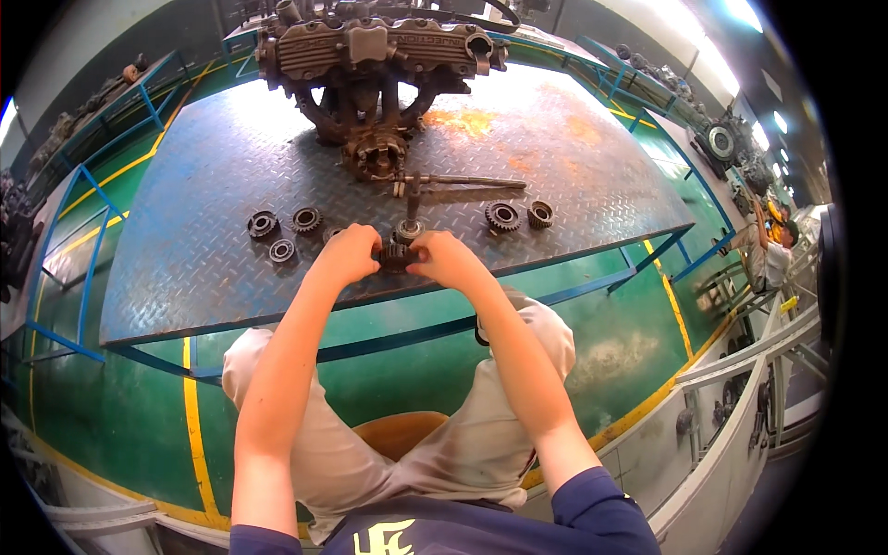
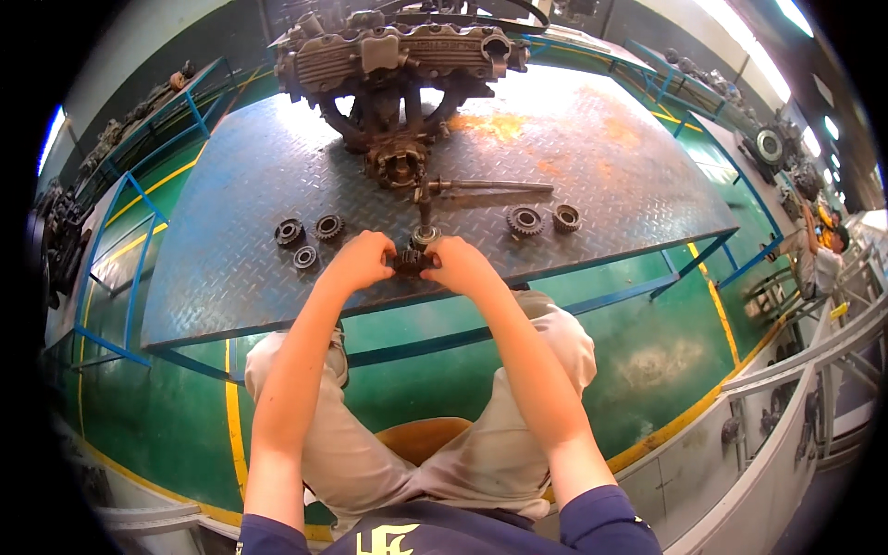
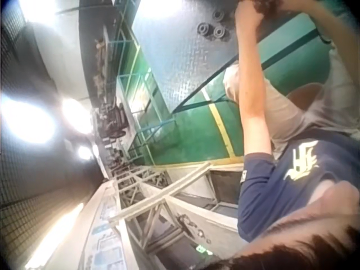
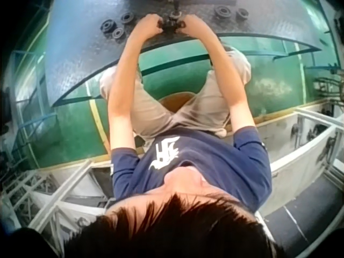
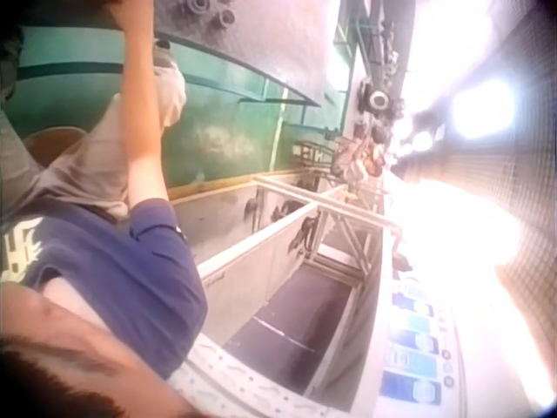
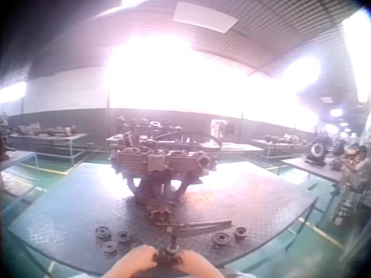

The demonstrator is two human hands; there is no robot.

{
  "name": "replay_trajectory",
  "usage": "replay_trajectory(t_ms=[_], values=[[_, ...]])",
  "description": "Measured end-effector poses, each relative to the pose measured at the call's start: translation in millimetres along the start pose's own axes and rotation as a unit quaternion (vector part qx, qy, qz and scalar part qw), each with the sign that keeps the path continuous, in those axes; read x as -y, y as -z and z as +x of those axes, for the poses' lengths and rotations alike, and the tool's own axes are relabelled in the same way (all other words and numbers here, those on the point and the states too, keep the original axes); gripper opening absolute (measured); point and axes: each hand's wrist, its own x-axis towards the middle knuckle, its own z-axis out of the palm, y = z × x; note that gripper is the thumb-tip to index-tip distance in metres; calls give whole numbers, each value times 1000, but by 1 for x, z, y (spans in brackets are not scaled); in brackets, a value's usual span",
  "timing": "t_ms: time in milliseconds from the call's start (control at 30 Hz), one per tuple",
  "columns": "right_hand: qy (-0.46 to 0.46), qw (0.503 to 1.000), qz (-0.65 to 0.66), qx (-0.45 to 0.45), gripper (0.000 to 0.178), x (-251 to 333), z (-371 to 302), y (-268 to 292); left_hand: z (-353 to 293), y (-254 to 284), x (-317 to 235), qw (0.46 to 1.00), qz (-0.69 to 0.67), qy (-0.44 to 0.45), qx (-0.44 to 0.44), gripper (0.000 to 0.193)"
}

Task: The person fits, aligns, and rotates different gear and synchronizer components together by hand on the workbench, testing their mesh.

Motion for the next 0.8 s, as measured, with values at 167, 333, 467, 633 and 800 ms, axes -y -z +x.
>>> replay_trajectory(t_ms=[167, 333, 467, 633, 800], values=[[25, 1000, -8, -13, 28, 3, 2, 0, -5, -1, 0, 993, -68, -39, -85, 29], [35, 999, -26, -15, 26, 11, 0, 9, 1, 4, -13, 988, -147, -39, -19, 36], [37, 999, 15, -27, 27, 7, 0, 6, -2, 10, -14, 992, -116, -34, -38, 29], [43, 999, -7, 1, 30, 0, 2, -2, 2, 8, 4, 1000, -9, -1, -19, 34], [43, 999, -12, -16, 30, 4, 4, -3, -3, 9, -3, 997, -54, -15, -44, 28]])
